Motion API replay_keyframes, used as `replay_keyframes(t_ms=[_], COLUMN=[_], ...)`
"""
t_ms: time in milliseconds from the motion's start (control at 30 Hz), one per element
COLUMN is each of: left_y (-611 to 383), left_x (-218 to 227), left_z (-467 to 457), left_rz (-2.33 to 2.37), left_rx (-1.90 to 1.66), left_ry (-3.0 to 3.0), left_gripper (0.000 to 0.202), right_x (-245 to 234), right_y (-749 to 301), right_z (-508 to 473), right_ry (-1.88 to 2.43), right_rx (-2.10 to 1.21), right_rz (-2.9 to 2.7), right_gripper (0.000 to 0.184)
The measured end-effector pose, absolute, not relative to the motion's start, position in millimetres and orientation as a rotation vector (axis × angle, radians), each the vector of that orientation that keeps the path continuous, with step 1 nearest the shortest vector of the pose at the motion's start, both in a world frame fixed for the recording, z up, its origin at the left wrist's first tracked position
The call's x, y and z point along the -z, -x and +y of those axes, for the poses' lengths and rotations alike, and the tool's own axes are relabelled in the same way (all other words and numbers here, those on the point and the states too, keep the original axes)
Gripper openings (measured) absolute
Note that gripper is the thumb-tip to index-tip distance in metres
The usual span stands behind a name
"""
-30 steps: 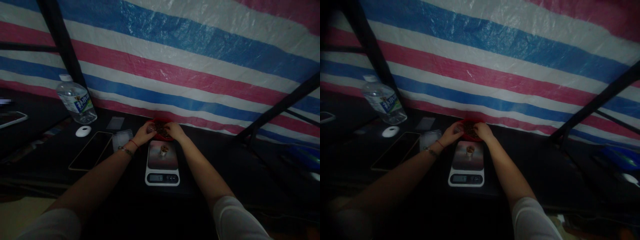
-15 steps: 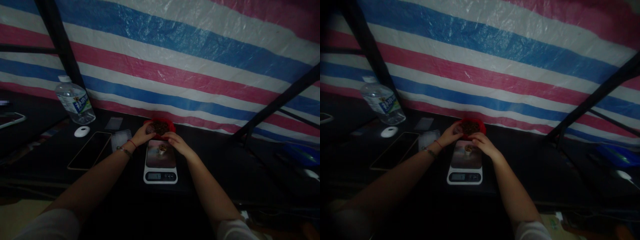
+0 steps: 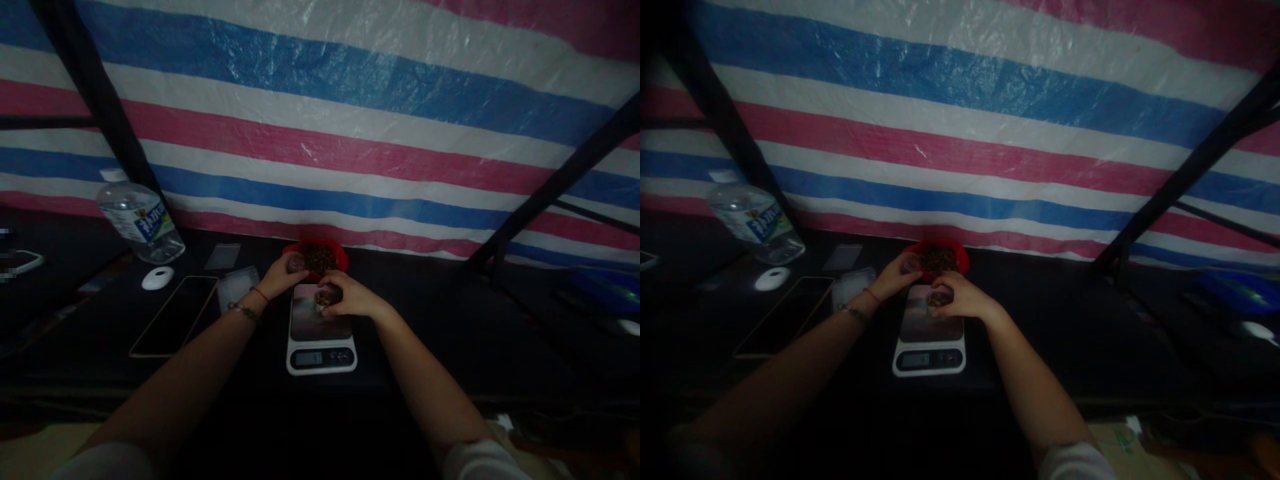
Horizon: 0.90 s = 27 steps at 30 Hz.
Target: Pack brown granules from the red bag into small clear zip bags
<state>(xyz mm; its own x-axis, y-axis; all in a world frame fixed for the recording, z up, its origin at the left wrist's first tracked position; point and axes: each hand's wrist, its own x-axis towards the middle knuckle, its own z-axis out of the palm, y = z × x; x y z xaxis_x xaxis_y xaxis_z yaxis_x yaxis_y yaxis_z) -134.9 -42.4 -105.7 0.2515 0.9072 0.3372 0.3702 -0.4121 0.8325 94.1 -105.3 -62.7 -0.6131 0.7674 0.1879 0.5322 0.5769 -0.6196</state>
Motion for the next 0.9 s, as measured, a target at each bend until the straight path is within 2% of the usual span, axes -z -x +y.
replay_keyframes(t_ms=[100, 267, 400, 600, 733, 900], left_y=[135.1, 136.2, 136.0, 136.8, 136.3, 134.7], left_x=[106.7, 112.9, 115.5, 113.3, 112.8, 113.8], left_z=[-42.0, -38.0, -35.7, -37.4, -37.8, -37.6], left_rz=[1.156, 1.156, 1.134, 1.060, 1.045, 1.042], left_rx=[-1.111, -1.087, -1.101, -1.129, -1.112, -1.100], left_ry=[-1.909, -1.923, -1.912, -1.902, -1.931, -1.902], left_gripper=[0.052, 0.043, 0.037, 0.034, 0.032, 0.033], right_x=[65.9, 78.5, 85.9, 72.5, 60.7, 58.1], right_y=[-95.9, -101.7, -100.8, -80.5, -70.0, -64.8], right_z=[-102.8, -87.5, -67.3, -42.3, -34.8, -32.2], right_ry=[0.989, 1.019, 1.190, 1.399, 1.713, 1.737], right_rx=[-0.734, -0.601, -0.367, -0.188, -0.157, -0.125], right_rz=[-2.353, -2.037, -1.984, -2.378, -2.598, -2.620], right_gripper=[0.055, 0.021, 0.020, 0.026, 0.028, 0.019])
